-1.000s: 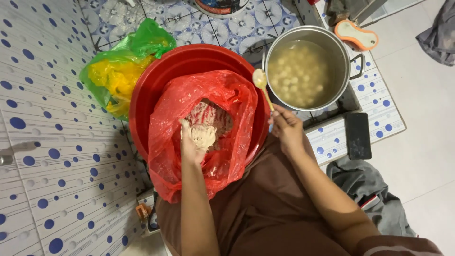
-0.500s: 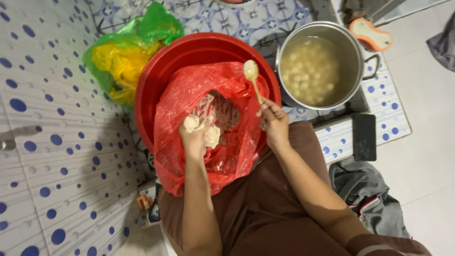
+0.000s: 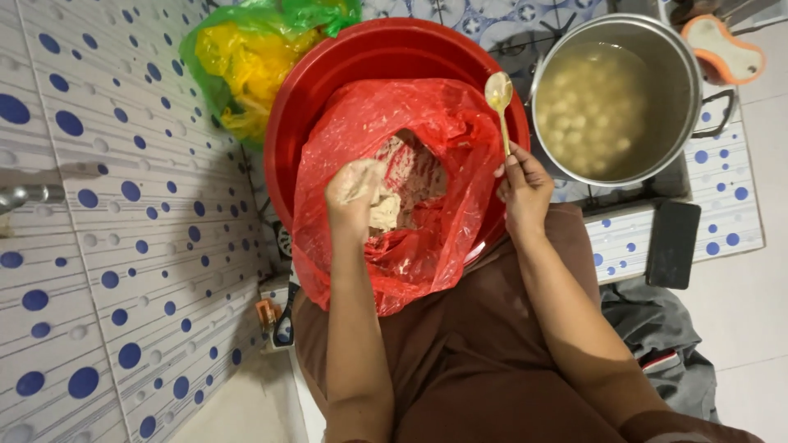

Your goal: Forming meatballs by squeezing meat paste through the hand and scooping it into a pot of water with a spoon.

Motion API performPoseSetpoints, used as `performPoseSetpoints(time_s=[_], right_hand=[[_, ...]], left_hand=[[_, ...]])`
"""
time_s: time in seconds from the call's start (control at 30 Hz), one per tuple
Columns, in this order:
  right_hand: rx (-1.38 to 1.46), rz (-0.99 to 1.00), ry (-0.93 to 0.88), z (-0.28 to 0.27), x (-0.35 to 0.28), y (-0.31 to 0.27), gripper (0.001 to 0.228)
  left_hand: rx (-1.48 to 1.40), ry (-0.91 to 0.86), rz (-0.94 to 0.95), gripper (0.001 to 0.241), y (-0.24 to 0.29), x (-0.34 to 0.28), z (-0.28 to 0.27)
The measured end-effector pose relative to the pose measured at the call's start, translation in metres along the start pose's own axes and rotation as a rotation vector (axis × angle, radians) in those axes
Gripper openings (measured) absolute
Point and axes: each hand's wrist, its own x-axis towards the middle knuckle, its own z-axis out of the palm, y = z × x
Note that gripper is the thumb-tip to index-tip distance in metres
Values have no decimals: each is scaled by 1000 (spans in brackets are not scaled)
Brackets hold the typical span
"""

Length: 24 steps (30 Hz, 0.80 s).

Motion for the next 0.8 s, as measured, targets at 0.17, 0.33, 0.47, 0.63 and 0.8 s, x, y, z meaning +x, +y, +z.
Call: performPoseSetpoints(time_s=[0.17, 0.33, 0.47, 0.63, 0.8], right_hand=[[-11, -23, -18, 0, 0, -1, 28], [3, -8, -22, -1, 1, -1, 28], [-20, -37, -41, -4, 4, 5, 28], [5, -22, -54, -4, 4, 2, 28], [-18, -49, -74, -7, 5, 6, 28]], left_hand=[[38, -3, -4, 36, -15, 0, 4], [223, 104, -20, 41, -43, 3, 0], [269, 52, -9, 31, -31, 1, 11], [86, -173, 30, 7, -11, -7, 4], [61, -95, -51, 28, -6, -10, 17]])
